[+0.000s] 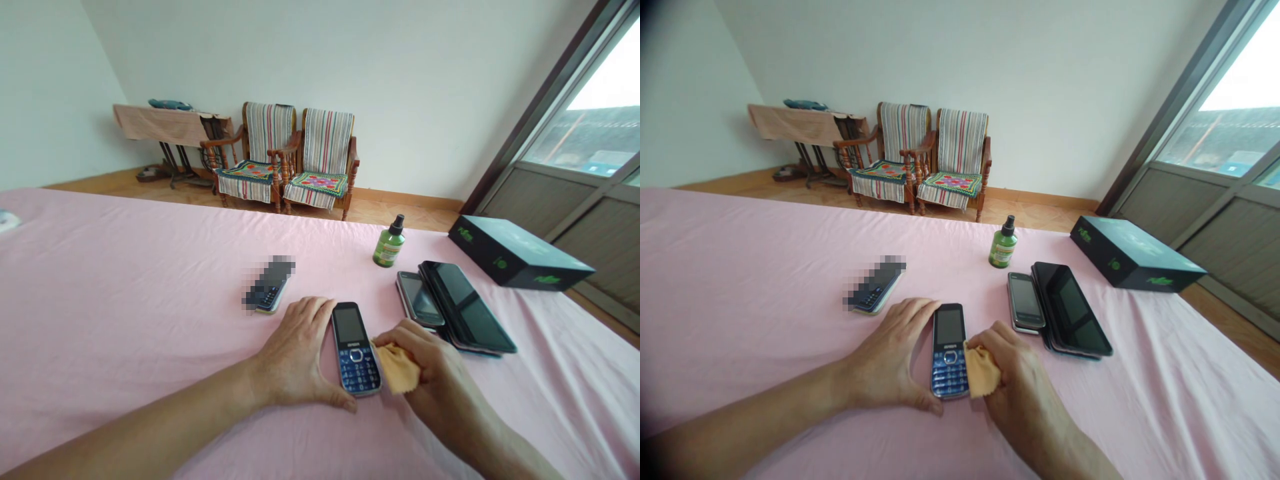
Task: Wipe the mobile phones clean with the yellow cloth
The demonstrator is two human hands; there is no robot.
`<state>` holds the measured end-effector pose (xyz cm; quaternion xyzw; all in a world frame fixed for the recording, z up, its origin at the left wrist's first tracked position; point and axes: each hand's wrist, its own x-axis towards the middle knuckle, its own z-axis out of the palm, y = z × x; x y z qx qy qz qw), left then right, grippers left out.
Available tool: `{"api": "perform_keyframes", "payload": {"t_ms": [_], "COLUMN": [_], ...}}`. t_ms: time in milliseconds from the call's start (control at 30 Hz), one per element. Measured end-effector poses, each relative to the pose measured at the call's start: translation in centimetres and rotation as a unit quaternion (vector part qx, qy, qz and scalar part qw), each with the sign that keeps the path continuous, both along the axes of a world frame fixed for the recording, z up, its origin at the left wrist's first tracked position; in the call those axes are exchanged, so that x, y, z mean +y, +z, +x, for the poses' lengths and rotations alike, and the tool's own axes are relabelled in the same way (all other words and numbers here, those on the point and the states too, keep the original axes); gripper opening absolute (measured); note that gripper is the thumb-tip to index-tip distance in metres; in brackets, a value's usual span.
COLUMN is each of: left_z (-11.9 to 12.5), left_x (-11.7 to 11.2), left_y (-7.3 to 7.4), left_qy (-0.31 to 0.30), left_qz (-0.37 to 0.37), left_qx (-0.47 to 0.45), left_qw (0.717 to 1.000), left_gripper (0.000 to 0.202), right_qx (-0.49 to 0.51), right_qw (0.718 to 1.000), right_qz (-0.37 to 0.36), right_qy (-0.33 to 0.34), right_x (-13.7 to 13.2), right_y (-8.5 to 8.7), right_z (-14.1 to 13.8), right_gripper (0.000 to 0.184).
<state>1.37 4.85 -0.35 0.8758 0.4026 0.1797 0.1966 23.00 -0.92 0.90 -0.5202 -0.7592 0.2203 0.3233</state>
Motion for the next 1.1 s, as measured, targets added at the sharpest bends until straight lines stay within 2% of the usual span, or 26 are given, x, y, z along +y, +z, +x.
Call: {"api": "perform_keyframes", "payload": {"t_ms": [133, 300, 467, 633, 733, 800, 967, 1100], "left_z": [0.0, 0.0, -0.1, -0.1, -0.1, 0.0, 0.0, -0.1], "left_x": [0.0, 0.0, -0.1, -0.1, 0.0, -0.1, -0.1, -0.1], "left_y": [0.1, 0.1, 0.0, 0.0, 0.1, 0.2, 0.3, 0.1], "left_qy": [-0.001, -0.003, -0.003, -0.001, -0.001, 0.000, -0.005, -0.005], "left_qz": [0.002, -0.002, 0.004, 0.003, 0.004, 0.000, -0.001, 0.003], "left_qx": [-0.004, -0.014, -0.018, -0.012, -0.010, -0.009, -0.004, -0.012], "left_qw": [1.000, 1.000, 1.000, 1.000, 1.000, 1.000, 1.000, 1.000], "left_gripper": [0.114, 0.112, 0.112, 0.113, 0.113, 0.112, 0.111, 0.110], "right_qx": [0.017, -0.011, -0.041, -0.054, -0.043, -0.031, -0.008, 0.013], "right_qw": [0.999, 0.998, 0.997, 0.994, 0.992, 0.994, 0.999, 0.998], "right_qz": [-0.031, -0.055, -0.067, -0.096, -0.112, -0.095, -0.017, -0.031], "right_qy": [0.017, 0.020, 0.027, -0.004, 0.028, 0.038, -0.046, -0.047], "right_x": [0.4, 0.1, -0.4, -1.2, -1.7, -1.6, -0.1, 0.7], "right_y": [-0.6, -0.7, -0.6, 0.1, 0.8, 1.1, 0.2, -0.6], "right_z": [-0.2, -0.5, -0.2, -0.6, -1.1, -1.2, -0.5, -0.2], "right_gripper": [0.038, 0.021, 0.018, 0.021, 0.020, 0.021, 0.031, 0.036]}}
